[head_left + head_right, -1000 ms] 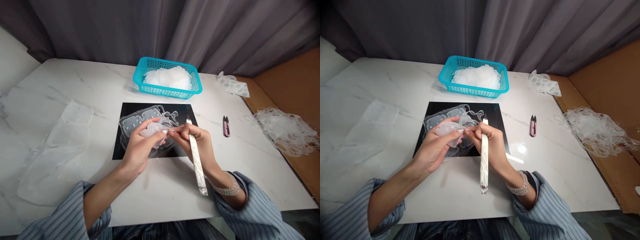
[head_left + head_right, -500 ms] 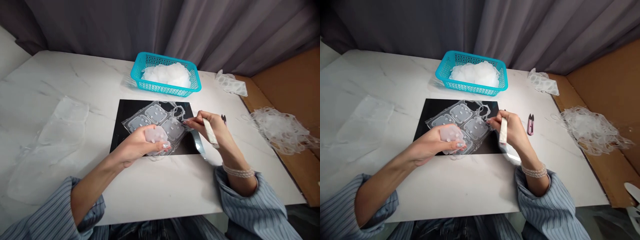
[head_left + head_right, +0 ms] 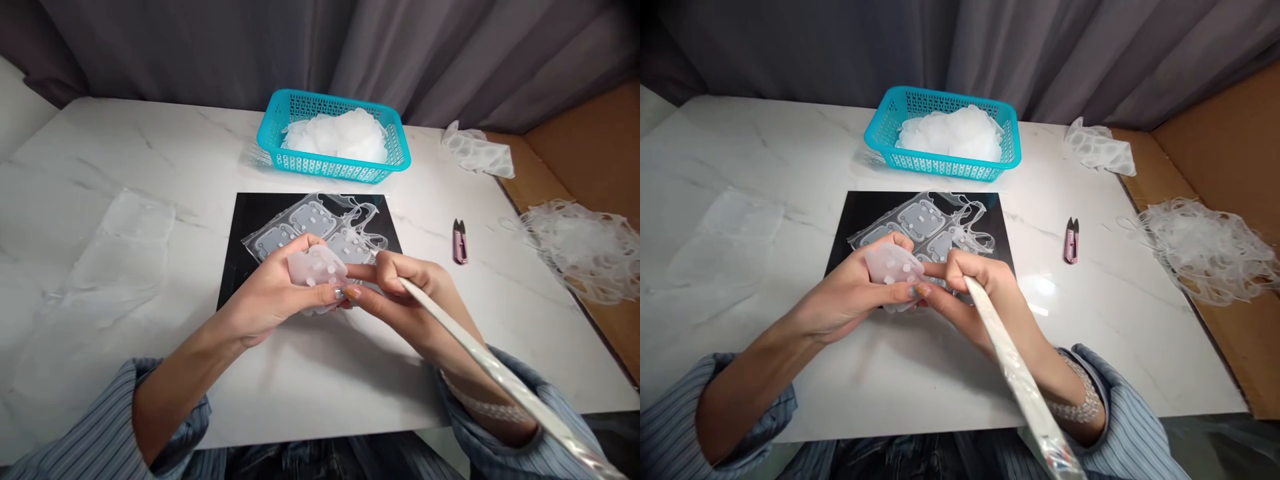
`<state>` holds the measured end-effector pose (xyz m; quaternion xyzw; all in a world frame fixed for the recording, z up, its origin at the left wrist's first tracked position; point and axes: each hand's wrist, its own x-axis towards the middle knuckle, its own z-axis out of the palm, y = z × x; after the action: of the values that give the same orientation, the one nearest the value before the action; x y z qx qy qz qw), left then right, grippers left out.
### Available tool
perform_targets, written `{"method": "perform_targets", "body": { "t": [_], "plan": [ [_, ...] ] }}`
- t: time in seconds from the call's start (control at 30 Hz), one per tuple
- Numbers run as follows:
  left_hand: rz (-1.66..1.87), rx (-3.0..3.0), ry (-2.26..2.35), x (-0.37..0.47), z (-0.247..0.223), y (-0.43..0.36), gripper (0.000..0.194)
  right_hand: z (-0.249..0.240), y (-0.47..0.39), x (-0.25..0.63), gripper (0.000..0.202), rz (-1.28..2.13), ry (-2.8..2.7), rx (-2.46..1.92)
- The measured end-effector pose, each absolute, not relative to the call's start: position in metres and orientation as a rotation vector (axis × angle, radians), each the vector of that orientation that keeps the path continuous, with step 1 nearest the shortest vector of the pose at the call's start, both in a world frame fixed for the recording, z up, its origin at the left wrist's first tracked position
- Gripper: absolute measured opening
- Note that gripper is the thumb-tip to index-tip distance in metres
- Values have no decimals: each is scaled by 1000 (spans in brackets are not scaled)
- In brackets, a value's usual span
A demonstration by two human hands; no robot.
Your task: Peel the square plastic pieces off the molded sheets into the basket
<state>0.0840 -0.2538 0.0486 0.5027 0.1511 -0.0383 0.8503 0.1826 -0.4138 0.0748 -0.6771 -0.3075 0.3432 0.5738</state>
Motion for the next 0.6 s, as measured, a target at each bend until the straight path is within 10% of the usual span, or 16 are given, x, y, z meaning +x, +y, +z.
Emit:
{"method": "perform_targets", "body": {
  "t": [0.6],
  "plan": [
    [-102,919,323,86,49,-256,20,67,-414,180,51,676,-454,-1506]
  ]
}}
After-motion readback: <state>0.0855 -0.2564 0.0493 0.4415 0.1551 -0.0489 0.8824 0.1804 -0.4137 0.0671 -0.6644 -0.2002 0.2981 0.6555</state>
